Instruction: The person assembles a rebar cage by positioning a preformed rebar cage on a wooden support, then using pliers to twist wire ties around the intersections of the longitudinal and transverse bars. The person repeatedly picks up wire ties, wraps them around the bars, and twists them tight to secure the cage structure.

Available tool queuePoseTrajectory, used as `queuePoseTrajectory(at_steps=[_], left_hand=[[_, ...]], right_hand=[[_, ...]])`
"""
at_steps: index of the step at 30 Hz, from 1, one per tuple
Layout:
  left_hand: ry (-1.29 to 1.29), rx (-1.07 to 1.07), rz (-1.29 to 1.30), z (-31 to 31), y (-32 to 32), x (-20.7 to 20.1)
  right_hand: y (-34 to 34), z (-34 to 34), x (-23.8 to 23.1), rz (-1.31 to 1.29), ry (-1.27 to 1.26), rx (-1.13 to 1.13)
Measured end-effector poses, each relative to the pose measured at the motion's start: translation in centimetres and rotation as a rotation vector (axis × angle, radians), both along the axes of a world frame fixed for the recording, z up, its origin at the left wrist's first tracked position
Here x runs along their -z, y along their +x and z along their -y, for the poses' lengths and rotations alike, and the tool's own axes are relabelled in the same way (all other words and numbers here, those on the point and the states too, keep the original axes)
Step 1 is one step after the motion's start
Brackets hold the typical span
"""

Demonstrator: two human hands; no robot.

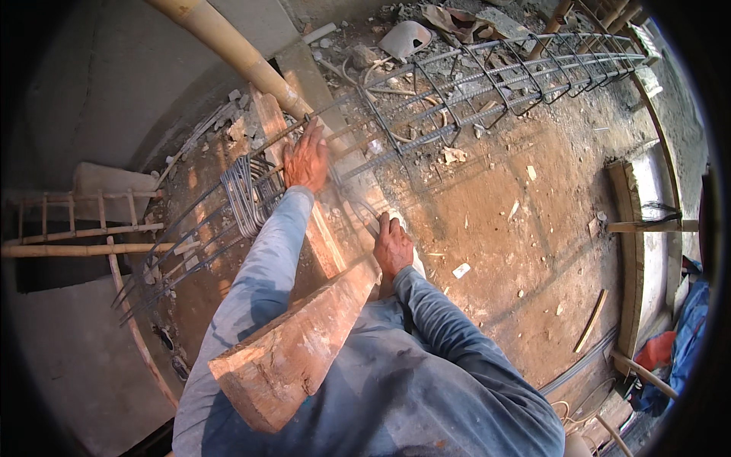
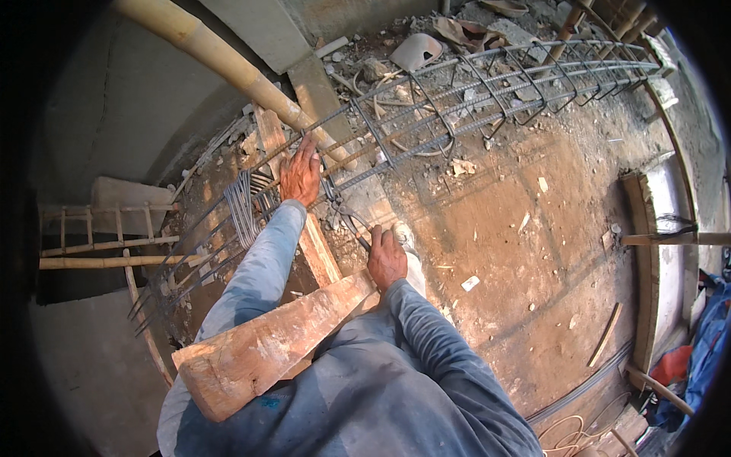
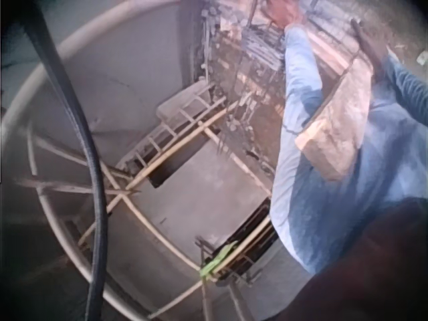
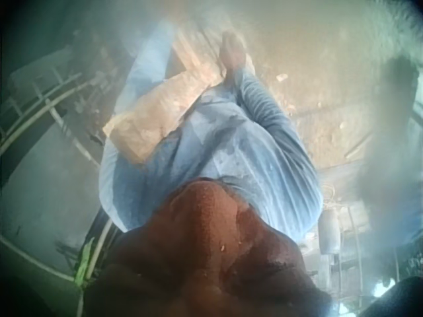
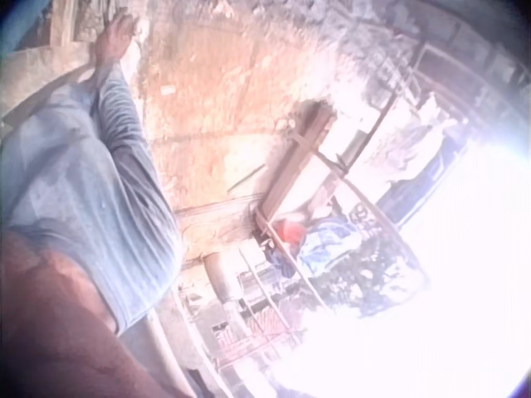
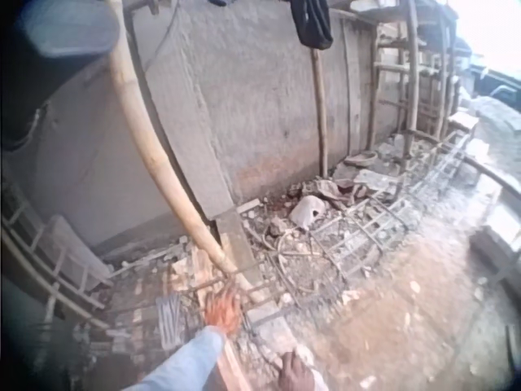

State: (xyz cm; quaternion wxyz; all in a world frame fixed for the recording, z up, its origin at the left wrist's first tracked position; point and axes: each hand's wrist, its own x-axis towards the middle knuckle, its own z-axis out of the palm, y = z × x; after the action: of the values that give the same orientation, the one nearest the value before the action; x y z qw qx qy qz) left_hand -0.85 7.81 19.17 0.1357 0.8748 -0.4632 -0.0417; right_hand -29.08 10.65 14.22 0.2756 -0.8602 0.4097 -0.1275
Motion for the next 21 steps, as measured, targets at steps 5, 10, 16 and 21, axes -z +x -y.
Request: queuePoseTrajectory(at_steps=[5, 10, 16, 21], left_hand=[[-0.076, 0.019, 0.050, 0.2, 0.4, 0.5], [-0.060, 0.044, 0.062, -0.1, 0.7, 0.9], [-0.020, 0.032, 0.080, 0.0, 0.7, 0.7], [-0.025, 0.034, 0.055, 0.0, 0.7, 0.7]], right_hand=[[-0.5, 0.3, -2.6, -0.051, 0.165, -0.051], [-1.6, 0.0, -4.5, 0.020, 0.477, -0.111], [-2.0, 2.2, -3.4, 0.685, 2.121, -0.009], [-2.7, 2.7, -5.6, 0.169, 1.157, -0.121]])
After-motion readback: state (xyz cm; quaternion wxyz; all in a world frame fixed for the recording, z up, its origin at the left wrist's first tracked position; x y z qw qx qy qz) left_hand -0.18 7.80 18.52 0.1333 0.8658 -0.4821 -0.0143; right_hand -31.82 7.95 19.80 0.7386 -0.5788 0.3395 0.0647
